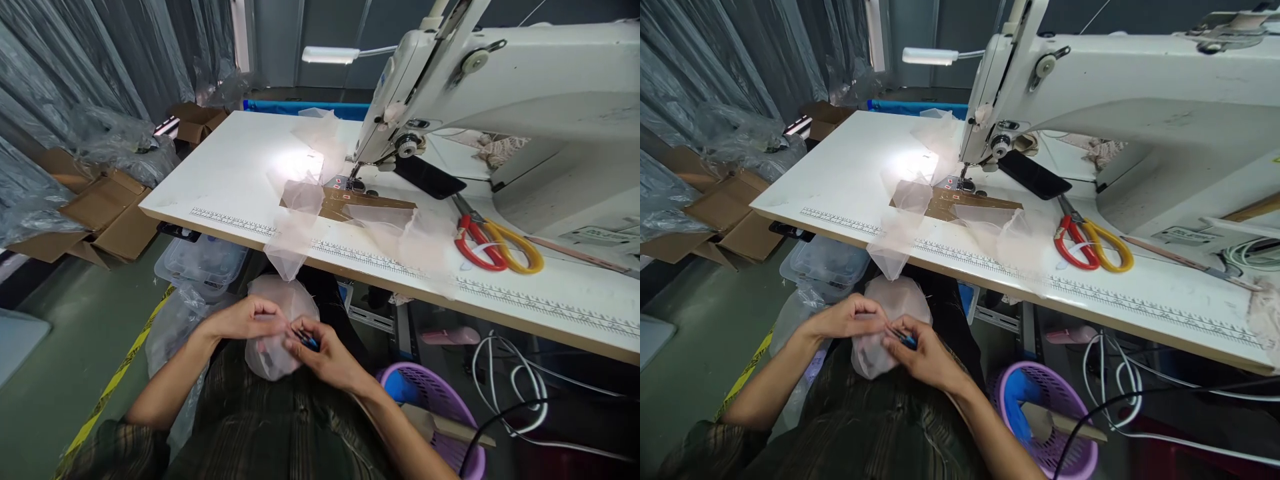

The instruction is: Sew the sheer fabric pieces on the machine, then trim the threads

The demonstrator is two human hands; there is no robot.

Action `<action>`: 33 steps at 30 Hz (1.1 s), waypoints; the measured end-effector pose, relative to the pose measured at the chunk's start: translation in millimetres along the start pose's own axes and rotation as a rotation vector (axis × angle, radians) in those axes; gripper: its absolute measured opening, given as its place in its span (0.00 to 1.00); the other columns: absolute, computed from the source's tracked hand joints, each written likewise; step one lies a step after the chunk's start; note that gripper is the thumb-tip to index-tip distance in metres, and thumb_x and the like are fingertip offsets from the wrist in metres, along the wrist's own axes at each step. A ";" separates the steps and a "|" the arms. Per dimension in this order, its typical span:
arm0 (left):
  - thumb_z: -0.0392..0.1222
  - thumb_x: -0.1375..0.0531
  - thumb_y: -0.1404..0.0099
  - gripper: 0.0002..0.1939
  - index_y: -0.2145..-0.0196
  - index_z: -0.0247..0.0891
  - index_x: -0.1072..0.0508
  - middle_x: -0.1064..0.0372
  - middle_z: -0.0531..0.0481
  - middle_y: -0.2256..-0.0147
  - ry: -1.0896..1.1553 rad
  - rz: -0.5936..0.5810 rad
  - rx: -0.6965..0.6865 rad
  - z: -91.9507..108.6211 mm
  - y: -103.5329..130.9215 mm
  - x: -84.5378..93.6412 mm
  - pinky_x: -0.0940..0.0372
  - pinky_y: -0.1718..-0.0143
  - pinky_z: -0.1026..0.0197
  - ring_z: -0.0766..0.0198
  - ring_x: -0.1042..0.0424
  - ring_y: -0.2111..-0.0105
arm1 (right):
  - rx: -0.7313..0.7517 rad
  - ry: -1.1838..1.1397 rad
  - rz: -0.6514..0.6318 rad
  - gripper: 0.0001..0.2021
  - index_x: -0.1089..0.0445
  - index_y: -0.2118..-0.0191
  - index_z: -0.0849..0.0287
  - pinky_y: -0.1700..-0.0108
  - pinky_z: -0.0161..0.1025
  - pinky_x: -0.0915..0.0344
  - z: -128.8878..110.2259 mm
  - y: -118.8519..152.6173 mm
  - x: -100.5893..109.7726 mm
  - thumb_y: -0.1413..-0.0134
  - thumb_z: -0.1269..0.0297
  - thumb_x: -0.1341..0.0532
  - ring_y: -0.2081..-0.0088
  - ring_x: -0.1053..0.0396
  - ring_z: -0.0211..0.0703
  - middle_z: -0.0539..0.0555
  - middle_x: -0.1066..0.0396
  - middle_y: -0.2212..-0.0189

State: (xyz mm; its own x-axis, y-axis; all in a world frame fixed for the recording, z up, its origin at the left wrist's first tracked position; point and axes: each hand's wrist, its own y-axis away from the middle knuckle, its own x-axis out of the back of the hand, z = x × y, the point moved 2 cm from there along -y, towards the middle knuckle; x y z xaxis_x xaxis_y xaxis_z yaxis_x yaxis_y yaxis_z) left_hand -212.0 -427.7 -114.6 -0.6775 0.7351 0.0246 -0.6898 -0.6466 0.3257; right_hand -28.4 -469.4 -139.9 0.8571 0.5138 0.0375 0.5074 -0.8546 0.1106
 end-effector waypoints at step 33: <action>0.58 0.44 0.37 0.29 0.45 0.36 0.33 0.35 0.37 0.46 -1.032 0.379 -0.668 -67.2 -44.5 -34.1 0.48 0.39 0.38 0.47 0.38 0.43 | 0.098 0.002 0.694 0.23 0.26 0.69 0.63 0.74 0.37 0.37 -18.9 -62.3 27.8 0.54 0.43 0.38 0.78 0.38 0.39 0.51 0.33 0.81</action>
State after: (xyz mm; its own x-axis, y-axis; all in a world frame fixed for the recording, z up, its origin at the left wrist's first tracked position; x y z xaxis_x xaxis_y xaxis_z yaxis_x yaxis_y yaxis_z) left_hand -175.3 -437.6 -193.5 -0.5548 0.1070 0.8251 -0.6953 -0.6043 -0.3891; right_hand -37.8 -400.5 -127.0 0.9858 -0.1535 0.0686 -0.1518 -0.9880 -0.0295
